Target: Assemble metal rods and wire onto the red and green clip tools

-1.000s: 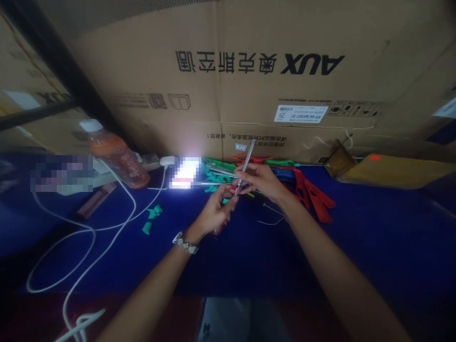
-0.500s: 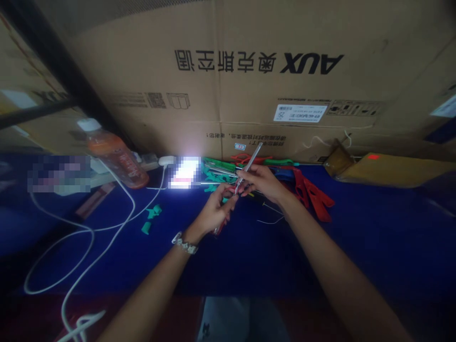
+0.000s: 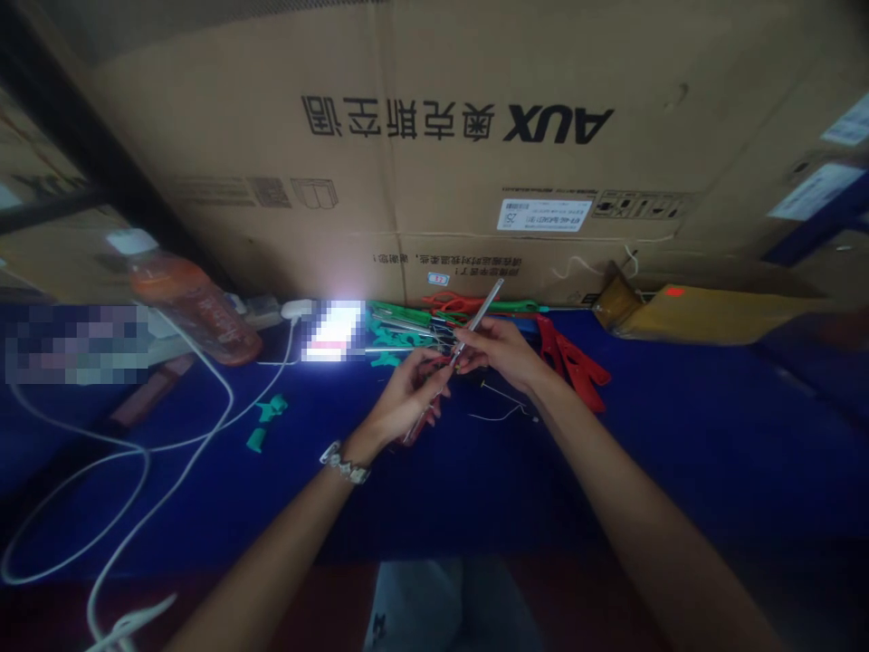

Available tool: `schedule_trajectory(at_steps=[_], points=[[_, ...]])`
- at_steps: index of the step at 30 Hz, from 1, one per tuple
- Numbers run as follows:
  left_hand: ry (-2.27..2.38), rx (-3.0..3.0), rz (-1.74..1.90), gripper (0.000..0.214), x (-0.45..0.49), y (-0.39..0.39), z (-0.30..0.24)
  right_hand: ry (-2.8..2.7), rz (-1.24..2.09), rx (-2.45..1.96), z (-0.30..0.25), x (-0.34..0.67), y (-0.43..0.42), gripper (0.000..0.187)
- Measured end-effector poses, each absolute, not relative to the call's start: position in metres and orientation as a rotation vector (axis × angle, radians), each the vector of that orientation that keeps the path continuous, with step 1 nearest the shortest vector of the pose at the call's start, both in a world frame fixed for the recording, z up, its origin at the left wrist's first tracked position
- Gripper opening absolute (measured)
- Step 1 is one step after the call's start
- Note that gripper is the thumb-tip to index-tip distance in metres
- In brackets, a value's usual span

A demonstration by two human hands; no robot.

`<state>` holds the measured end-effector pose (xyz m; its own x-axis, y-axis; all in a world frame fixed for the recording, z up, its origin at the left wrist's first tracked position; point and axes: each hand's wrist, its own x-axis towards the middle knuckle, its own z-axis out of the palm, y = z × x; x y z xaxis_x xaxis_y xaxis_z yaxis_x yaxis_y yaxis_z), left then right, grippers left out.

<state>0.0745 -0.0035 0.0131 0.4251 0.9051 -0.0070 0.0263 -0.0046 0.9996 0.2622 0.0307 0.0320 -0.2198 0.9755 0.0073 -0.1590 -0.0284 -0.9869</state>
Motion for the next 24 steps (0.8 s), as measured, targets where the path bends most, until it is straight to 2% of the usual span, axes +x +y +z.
schedule_trajectory(at_steps=[11,19,24], points=[[0.942,1.309,0.766,0.050,0.113,0.010,0.022,-1.088,1.328,-1.000,0.044,0.317,0.007,0.039],[0.853,1.531,0.729,0.037,0.138,0.007,0.023,-0.987,1.267,-0.970,0.039,0.343,-0.004,0.045],[0.817,1.544,0.825,0.043,0.144,0.002,0.013,-1.014,1.268,-0.964,0.037,0.339,-0.002,0.043]])
